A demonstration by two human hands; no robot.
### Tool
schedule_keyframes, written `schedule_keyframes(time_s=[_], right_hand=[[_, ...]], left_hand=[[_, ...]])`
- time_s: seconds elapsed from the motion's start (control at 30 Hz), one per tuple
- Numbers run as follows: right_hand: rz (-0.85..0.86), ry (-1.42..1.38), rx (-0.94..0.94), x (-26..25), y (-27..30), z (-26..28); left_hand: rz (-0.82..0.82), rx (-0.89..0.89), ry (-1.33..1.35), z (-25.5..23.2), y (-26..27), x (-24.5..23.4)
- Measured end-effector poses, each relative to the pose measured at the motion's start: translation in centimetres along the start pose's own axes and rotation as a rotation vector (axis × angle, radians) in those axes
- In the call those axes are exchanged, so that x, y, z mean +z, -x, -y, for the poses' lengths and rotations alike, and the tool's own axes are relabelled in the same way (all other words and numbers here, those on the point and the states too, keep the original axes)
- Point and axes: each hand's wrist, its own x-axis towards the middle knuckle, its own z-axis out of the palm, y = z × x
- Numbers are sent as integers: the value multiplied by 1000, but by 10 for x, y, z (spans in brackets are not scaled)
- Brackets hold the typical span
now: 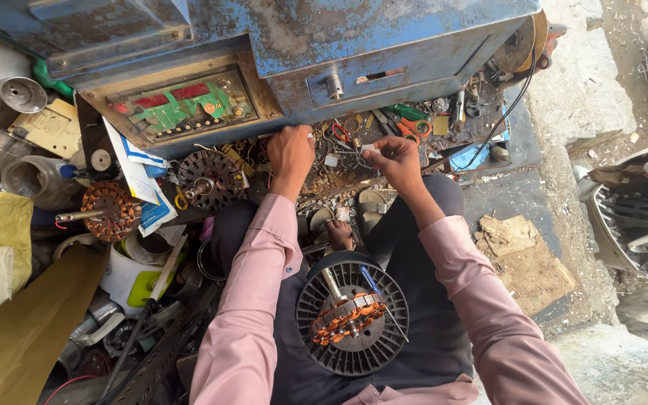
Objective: The person sits on the floor and works on an electric motor rotor. They use a pair of scissors to cut a small white plastic piece and then insert it into the rotor's copper windings.
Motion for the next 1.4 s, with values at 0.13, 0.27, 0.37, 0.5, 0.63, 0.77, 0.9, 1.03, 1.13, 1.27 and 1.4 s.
schedule_keyframes(time_s=[0.13,0.27,0.37,0.5,0.63,0.77,0.9,1.03,1.13,1.27,1.4], right_hand=[[-6,-57,-14,2,-3,-1],[-146,169,-97,-2,6,24],[-163,-138,-90,-11,41,55],[-64,-369,-65,-24,122,99],[-36,-302,112,-26,226,143],[115,-51,185,-11,304,169],[346,252,93,33,328,169],[518,564,-7,79,331,166],[530,563,-1,84,331,170],[431,550,-57,65,334,180],[321,685,11,51,339,179]], left_hand=[[-26,-17,44,-6,1,-9],[-128,99,274,-16,9,-33],[-137,60,471,-16,47,-63],[-85,-39,770,-26,141,-117],[-30,-123,858,-49,262,-160],[-19,-165,840,-65,343,-163],[-106,-323,883,-63,374,-169],[27,-189,816,-49,383,-171],[49,-139,738,-37,387,-168],[64,-113,730,-42,396,-163],[153,-84,649,-77,395,-143]])
